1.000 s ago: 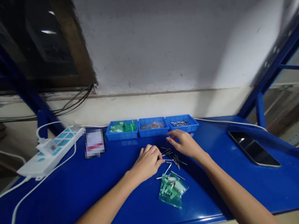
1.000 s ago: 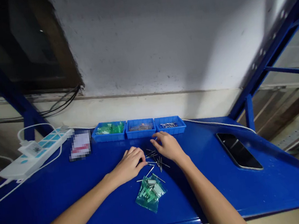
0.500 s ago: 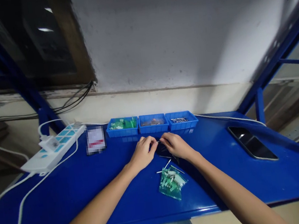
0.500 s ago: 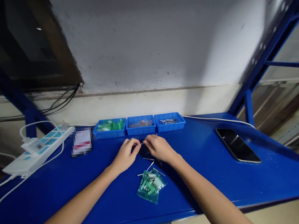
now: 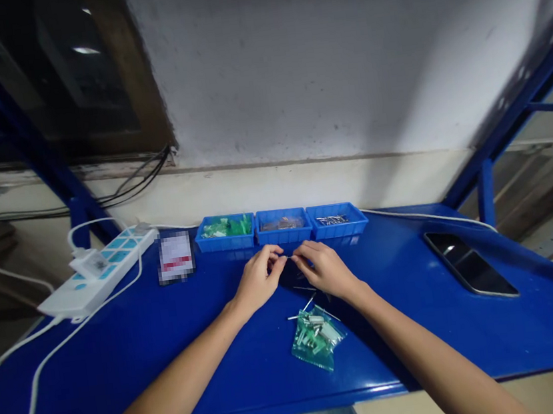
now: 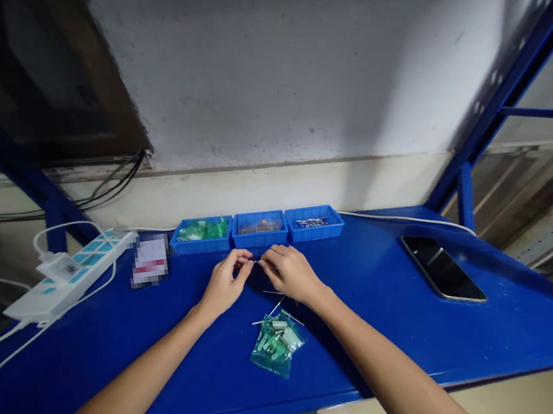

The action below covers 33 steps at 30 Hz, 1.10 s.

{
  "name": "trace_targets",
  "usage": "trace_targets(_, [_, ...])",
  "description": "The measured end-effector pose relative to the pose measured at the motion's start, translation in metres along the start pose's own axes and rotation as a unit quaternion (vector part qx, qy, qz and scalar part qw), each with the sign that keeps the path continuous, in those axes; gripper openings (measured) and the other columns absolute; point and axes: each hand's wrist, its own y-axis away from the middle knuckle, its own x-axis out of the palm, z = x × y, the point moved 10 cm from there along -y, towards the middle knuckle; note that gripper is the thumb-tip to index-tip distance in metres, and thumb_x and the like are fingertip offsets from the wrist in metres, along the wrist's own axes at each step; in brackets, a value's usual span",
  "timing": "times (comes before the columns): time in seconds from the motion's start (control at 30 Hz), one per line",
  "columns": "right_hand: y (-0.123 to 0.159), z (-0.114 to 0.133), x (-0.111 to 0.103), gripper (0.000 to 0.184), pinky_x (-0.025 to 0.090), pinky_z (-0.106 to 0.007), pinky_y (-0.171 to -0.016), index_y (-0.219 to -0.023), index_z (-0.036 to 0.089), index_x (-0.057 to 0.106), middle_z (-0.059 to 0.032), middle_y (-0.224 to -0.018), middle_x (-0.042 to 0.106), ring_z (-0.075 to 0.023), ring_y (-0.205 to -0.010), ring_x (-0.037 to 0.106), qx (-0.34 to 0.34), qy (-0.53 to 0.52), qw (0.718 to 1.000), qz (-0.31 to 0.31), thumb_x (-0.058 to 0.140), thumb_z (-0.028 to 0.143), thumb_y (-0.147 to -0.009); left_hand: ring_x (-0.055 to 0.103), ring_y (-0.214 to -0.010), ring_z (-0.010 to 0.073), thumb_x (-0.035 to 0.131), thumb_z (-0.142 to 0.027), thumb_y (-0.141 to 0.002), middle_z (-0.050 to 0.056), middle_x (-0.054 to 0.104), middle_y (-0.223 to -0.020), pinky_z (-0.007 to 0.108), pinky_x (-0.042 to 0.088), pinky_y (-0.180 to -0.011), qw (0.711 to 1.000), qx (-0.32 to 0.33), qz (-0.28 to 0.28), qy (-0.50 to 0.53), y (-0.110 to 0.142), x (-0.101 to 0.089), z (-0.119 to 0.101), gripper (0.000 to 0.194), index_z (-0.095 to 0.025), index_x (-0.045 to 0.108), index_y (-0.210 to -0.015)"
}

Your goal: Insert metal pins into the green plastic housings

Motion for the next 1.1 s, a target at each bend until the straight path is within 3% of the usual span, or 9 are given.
trace_targets(0.13, [0.0,-0.003,-0.006,0.023,0.04,-0.028,-0.071,-0.084,0.019,0.056,-0.0043,-0.077,0.058,-0.0165,-0.075,0.054,0.009,-0.019,1.0,-0.01,0.038,0.028,-0.095,0.059,-0.078,0.0146,0.047,-0.025,-0.089,0.002,0.062,-0.083,0.026,0.045,-0.072,0.999,0.033,-0.008,-0.002,0.0,-0.003,-0.009,0.01,-0.019,0.056,-0.089])
trace_targets(0.33, [0.001,0.002,-0.009,0.016,0.042,-0.028,-0.072,-0.092,0.019,0.057,-0.0054,-0.085,0.057,-0.0168,-0.078,0.054,-0.004,-0.037,0.999,-0.027,0.044,0.029,-0.092,0.058,-0.072,0.0144,0.039,-0.026,-0.092,0.001,0.06,-0.072,0.025,0.043,-0.069,0.999,0.022,-0.001,-0.023,0.0,-0.002,-0.007,0.023,-0.018,0.055,-0.078])
trace_targets(0.47, [0.0,0.001,-0.018,0.019,0.043,-0.029,-0.072,-0.086,0.019,0.057,-0.0065,-0.084,0.056,-0.0176,-0.078,0.054,-0.018,-0.027,0.999,-0.033,0.041,0.026,-0.092,0.059,-0.068,0.0134,0.038,-0.029,-0.093,0.0,0.061,-0.071,0.025,0.043,-0.066,0.999,-0.001,0.049,0.003,0.002,0.012,-0.003,0.023,-0.019,0.056,-0.084])
trace_targets(0.57, [-0.001,-0.02,-0.048,0.02,0.043,-0.031,-0.074,-0.083,0.019,0.057,-0.0074,-0.081,0.056,-0.0191,-0.078,0.053,0.01,0.007,0.994,-0.112,0.04,0.027,-0.092,0.059,-0.076,0.0158,0.049,-0.033,-0.088,0.001,0.063,-0.081,0.028,0.043,-0.07,0.993,0.016,0.112,-0.029,0.006,0.028,-0.009,0.017,-0.02,0.059,-0.093])
trace_targets(0.7, [0.011,-0.081,-0.087,0.021,0.043,-0.036,-0.077,-0.092,0.017,0.059,-0.0108,-0.089,0.056,-0.0237,-0.086,0.053,0.165,0.115,0.95,-0.24,0.045,0.032,-0.089,0.053,-0.092,0.0215,0.055,-0.033,-0.085,0.002,0.06,-0.093,0.037,0.038,-0.081,0.971,0.076,0.179,-0.14,0.016,0.048,-0.025,0.015,-0.025,0.062,-0.095])
trace_targets(0.8, [0.017,-0.107,-0.075,0.023,0.044,-0.038,-0.077,-0.097,0.017,0.06,-0.0128,-0.096,0.056,-0.027,-0.092,0.053,0.213,0.141,0.944,-0.207,0.05,0.034,-0.085,0.051,-0.088,0.0207,0.049,-0.029,-0.088,0.003,0.058,-0.091,0.036,0.036,-0.077,0.96,0.087,0.192,-0.184,0.02,0.055,-0.031,0.013,-0.022,0.06,-0.086])
trace_targets(0.87, [0.016,-0.103,-0.061,0.021,0.044,-0.038,-0.08,-0.094,0.018,0.061,-0.0121,-0.094,0.057,-0.0266,-0.092,0.053,0.196,0.119,0.956,-0.182,0.05,0.033,-0.086,0.05,-0.087,0.0203,0.046,-0.025,-0.09,0.004,0.057,-0.09,0.035,0.036,-0.076,0.956,0.095,0.193,-0.201,0.022,0.058,-0.033,0.015,-0.02,0.057,-0.083])
trace_targets(0.97, [0.008,-0.072,-0.037,0.021,0.043,-0.034,-0.08,-0.089,0.019,0.061,-0.0084,-0.086,0.06,-0.0222,-0.087,0.055,0.131,0.038,0.982,-0.127,0.045,0.033,-0.089,0.05,-0.086,0.0205,0.042,-0.022,-0.091,0.005,0.058,-0.091,0.035,0.038,-0.076,0.956,0.081,0.189,-0.208,0.021,0.06,-0.026,0.015,-0.019,0.054,-0.085])
trace_targets(1.1, [0.0,-0.017,-0.001,0.021,0.043,-0.028,-0.071,-0.093,0.02,0.06,-0.0034,-0.08,0.062,-0.0163,-0.075,0.057,0.024,-0.057,0.998,0.011,0.047,0.036,-0.09,0.052,-0.087,0.0207,0.036,-0.013,-0.09,0.007,0.058,-0.091,0.035,0.041,-0.079,0.973,0.042,0.14,-0.179,0.012,0.05,-0.008,0.019,-0.018,0.053,-0.085])
